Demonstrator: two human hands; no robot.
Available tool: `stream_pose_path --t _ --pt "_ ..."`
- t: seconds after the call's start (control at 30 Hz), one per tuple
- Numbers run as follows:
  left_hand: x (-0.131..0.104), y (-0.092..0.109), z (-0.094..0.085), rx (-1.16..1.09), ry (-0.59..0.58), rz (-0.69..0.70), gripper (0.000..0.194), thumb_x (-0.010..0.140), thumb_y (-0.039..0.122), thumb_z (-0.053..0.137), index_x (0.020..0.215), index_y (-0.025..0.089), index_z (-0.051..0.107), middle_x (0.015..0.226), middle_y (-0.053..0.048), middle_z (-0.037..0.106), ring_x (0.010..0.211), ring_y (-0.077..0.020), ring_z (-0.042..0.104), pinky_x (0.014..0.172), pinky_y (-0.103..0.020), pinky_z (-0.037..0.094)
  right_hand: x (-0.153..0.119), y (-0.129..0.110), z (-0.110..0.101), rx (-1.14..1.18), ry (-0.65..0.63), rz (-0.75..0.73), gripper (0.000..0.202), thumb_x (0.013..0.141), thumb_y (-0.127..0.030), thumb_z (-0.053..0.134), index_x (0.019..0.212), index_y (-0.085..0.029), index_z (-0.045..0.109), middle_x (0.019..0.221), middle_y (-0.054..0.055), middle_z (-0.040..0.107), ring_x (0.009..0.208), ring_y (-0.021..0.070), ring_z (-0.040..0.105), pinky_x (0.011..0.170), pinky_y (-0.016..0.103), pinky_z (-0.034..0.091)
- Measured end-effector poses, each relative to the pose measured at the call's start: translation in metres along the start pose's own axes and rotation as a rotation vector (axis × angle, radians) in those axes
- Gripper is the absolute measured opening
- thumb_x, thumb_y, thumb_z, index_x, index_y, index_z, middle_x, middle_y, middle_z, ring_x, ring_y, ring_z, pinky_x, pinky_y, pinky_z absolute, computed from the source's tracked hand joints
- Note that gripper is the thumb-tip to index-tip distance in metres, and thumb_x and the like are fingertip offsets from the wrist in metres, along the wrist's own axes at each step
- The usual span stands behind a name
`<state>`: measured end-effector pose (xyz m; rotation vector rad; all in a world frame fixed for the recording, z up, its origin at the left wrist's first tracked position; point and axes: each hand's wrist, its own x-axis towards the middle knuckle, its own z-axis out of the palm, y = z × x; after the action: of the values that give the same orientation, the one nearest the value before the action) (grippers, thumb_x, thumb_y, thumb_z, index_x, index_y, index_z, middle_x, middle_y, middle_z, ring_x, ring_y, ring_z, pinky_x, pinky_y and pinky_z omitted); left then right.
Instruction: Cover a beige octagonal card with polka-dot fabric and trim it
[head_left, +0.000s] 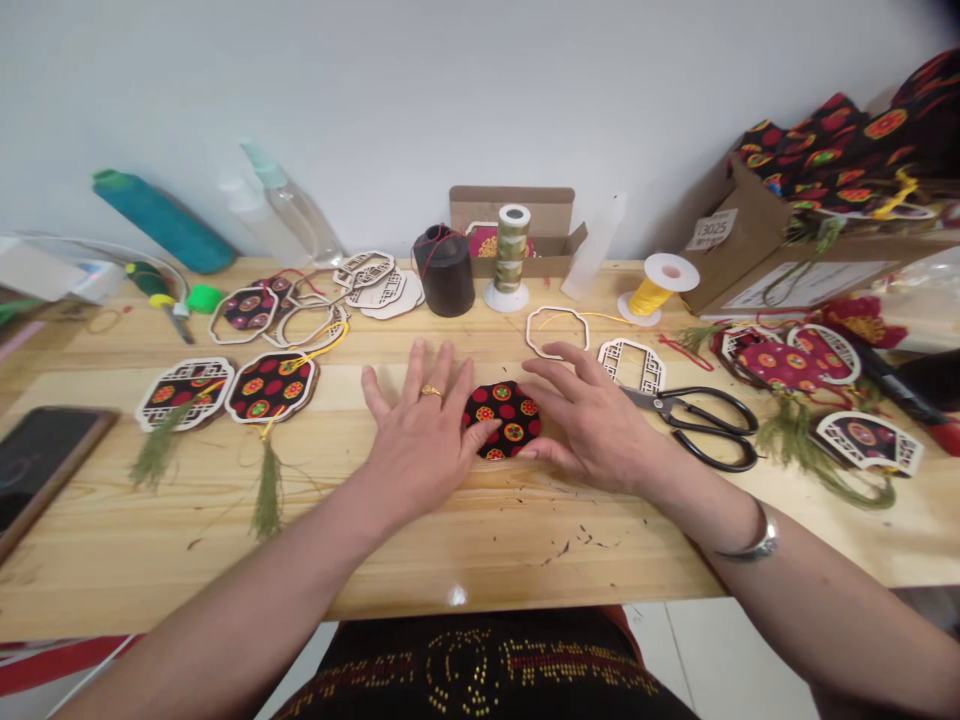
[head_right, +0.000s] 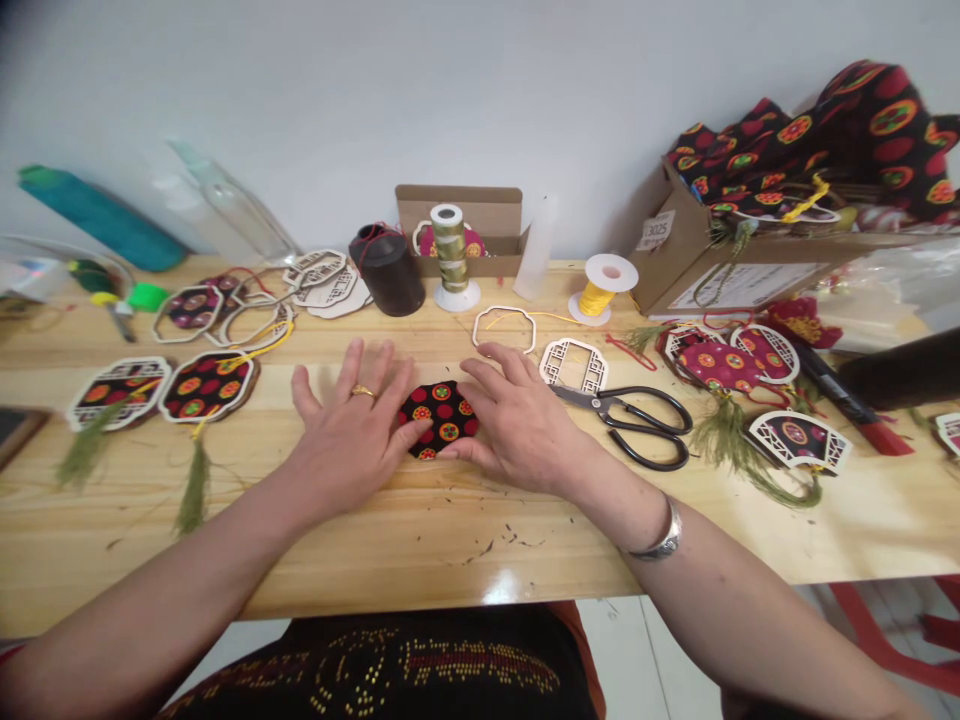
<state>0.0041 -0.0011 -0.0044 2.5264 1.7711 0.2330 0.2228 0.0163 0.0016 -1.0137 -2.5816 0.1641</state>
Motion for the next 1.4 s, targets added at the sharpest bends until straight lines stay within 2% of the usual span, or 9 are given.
stream_pose_path --t 0.17,0.37,0.5,0.6,0.7,0.83,1.13,1.27,1.4 --pt "0.004 -0.004 -0.005 0.002 0.116 -0.093 0.058 0.096 0.032 0.038 0.150 0.014 0.028 0.157 -0.020 0.027 0.147 -0.0421 0.010 0.102 -0.081 0.004 -0.002 -0.001 0.003 -0.025 -0.053 -0.052 0.077 0.087 -0.070 0.042 0.138 -0.013 0.051 0.145 0.019 0.045 0.133 0.0415 0.032 0.108 0.061 0.029" --pt "0.006 -0.003 0.000 0.008 0.044 -0.115 0.060 0.097 0.035 0.035 0.150 0.009 0.026 0.158 -0.019 0.025 0.147 -0.0408 0.009 0.103 -0.079 0.007 -0.005 -0.003 0.010 -0.101 -0.152 -0.073 0.080 0.085 -0.074 0.041 0.148 -0.025 0.037 0.155 0.014 0.032 0.139 0.0423 0.024 0.110 0.063 0.020" --pt "0.008 -0.005 0.002 0.016 0.022 -0.151 0.060 0.097 0.035 0.032 0.150 0.010 0.026 0.158 -0.017 0.026 0.148 -0.0392 0.008 0.105 -0.078 0.005 -0.005 -0.002 0.012 -0.139 -0.160 -0.027 0.082 0.085 -0.076 0.038 0.147 -0.023 0.040 0.155 0.014 0.032 0.141 0.0423 0.021 0.111 0.062 0.020" --pt "0.009 -0.006 -0.001 0.021 0.051 -0.165 0.059 0.097 0.031 0.031 0.151 0.010 0.024 0.159 -0.017 0.024 0.148 -0.0388 0.007 0.105 -0.077 0.005 -0.005 -0.001 0.010 -0.168 -0.142 0.031 0.084 0.086 -0.076 0.033 0.144 -0.016 0.045 0.155 0.016 0.033 0.141 0.0424 0.021 0.111 0.062 0.020" --pt "0.008 -0.004 -0.003 0.016 0.065 -0.156 0.060 0.097 0.031 0.031 0.151 0.009 0.023 0.159 -0.017 0.022 0.148 -0.0385 0.005 0.105 -0.076 0.007 -0.004 -0.002 0.009 -0.161 -0.152 0.000 0.088 0.085 -0.077 0.034 0.147 -0.015 0.040 0.156 0.017 0.030 0.141 0.0431 0.020 0.111 0.063 0.020" --pt "0.004 0.001 -0.005 -0.015 -0.044 -0.079 0.064 0.096 0.039 0.032 0.151 0.007 0.022 0.160 -0.017 0.020 0.148 -0.0381 0.007 0.106 -0.075 0.011 -0.006 -0.006 0.009 -0.136 -0.190 -0.091 0.090 0.083 -0.078 0.038 0.150 -0.019 0.034 0.159 0.015 0.025 0.143 0.0420 0.018 0.113 0.062 0.016" --pt "0.002 -0.001 -0.004 0.012 -0.170 -0.066 0.063 0.096 0.038 0.028 0.150 0.006 0.025 0.161 -0.015 0.015 0.148 -0.0385 0.006 0.104 -0.079 0.009 -0.007 -0.006 0.010 -0.121 -0.229 -0.064 0.091 0.082 -0.077 0.039 0.150 -0.017 0.032 0.158 0.016 0.026 0.144 0.0415 0.018 0.112 0.062 0.018" --pt "0.004 -0.006 -0.004 0.022 -0.120 -0.093 0.061 0.097 0.035 0.026 0.150 0.006 0.025 0.160 -0.016 0.019 0.148 -0.0381 0.009 0.104 -0.079 0.006 -0.007 -0.002 0.008 -0.123 -0.235 -0.058 0.091 0.083 -0.078 0.037 0.151 -0.017 0.032 0.158 0.015 0.026 0.144 0.0414 0.018 0.113 0.062 0.018" --pt "0.007 -0.008 -0.007 0.046 0.006 -0.157 0.059 0.096 0.027 0.027 0.151 0.005 0.024 0.159 -0.019 0.022 0.148 -0.0379 0.008 0.105 -0.077 0.002 -0.009 0.003 0.006 -0.149 -0.202 -0.003 0.100 0.082 -0.081 0.032 0.152 -0.010 0.025 0.159 0.018 0.022 0.144 0.0420 0.015 0.112 0.063 0.017"
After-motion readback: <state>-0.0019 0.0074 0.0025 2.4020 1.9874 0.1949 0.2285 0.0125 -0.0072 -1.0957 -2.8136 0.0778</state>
